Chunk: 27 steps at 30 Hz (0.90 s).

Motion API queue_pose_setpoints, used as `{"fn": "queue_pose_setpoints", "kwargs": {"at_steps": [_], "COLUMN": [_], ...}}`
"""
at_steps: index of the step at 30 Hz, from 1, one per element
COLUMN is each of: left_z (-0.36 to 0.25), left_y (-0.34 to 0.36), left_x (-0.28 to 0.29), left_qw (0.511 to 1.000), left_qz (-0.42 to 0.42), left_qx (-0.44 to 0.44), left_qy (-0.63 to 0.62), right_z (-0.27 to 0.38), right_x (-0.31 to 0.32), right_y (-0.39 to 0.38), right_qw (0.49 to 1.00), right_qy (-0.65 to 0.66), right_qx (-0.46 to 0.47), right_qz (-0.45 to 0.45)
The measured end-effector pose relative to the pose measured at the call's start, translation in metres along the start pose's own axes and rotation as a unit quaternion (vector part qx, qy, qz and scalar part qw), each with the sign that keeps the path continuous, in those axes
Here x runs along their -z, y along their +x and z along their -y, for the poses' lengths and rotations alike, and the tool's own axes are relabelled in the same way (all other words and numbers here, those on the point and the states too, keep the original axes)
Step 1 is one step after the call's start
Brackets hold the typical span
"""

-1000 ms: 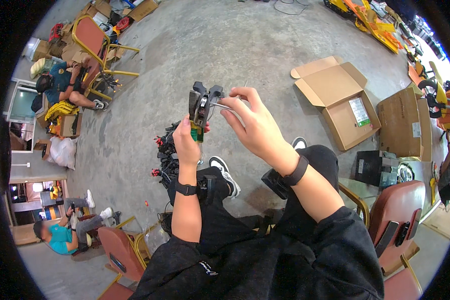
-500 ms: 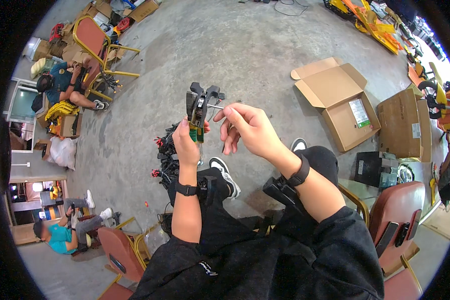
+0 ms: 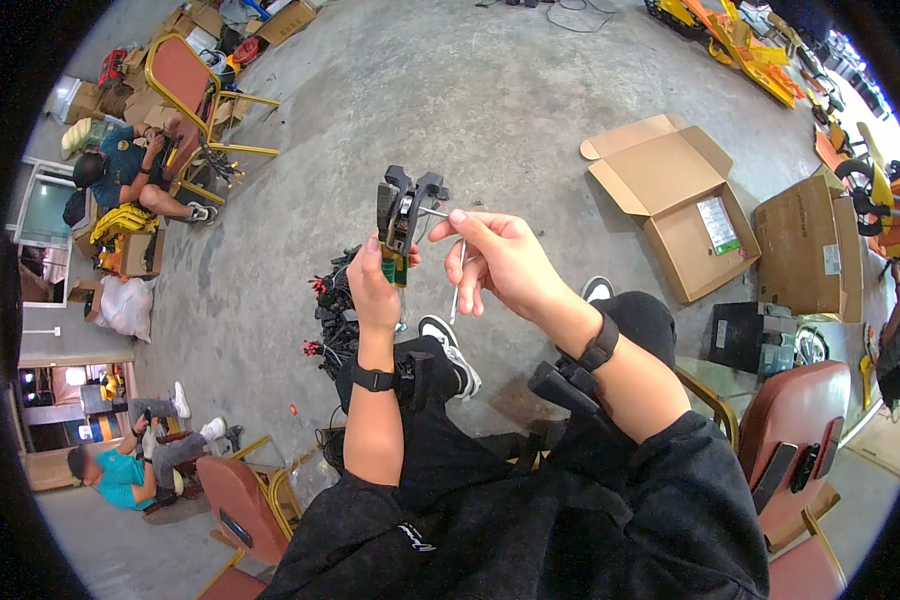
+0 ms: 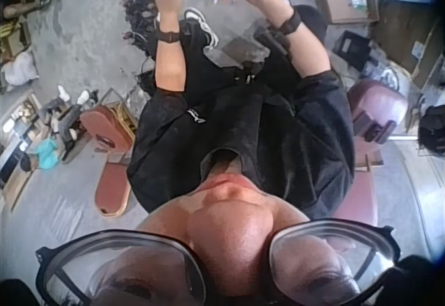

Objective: The person sits on the floor and uses a screwdriver to tighten screws on a small black electronic component held in their hands. They repeatedly adjust the component's position and manipulate the screwdriver to secure the parts.

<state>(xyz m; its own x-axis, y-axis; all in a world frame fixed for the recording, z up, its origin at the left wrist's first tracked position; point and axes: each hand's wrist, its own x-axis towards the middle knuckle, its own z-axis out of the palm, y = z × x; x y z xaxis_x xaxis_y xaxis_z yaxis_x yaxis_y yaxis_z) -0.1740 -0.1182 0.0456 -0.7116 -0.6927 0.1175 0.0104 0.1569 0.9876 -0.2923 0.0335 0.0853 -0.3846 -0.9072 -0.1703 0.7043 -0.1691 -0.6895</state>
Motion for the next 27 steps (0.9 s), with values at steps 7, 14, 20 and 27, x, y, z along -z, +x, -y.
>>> {"fn": "queue_pose_setpoints", "kwargs": {"at_steps": [7,14,20,27], "left_z": [0.001,0.001,0.004,0.001], "left_y": [0.001,0.001,0.001,0.003], "left_x": [0.002,0.001,0.003,0.002], "left_qw": [0.999,0.999,0.999,0.983], "left_qz": [0.009,0.008,0.013,-0.030], "left_qx": [-0.018,-0.018,-0.021,-0.108], "left_qy": [0.032,0.028,0.036,0.147], "right_z": [0.001,0.000,0.000,0.003], "right_x": [0.003,0.002,0.001,0.015], "right_y": [0.000,0.000,0.000,0.003], "right_qw": [1.000,1.000,1.000,0.994], "right_qy": [0.005,0.014,0.015,0.089], "right_qx": [0.000,0.008,0.003,-0.067], "right_qz": [0.000,0.002,-0.011,0.000]}}
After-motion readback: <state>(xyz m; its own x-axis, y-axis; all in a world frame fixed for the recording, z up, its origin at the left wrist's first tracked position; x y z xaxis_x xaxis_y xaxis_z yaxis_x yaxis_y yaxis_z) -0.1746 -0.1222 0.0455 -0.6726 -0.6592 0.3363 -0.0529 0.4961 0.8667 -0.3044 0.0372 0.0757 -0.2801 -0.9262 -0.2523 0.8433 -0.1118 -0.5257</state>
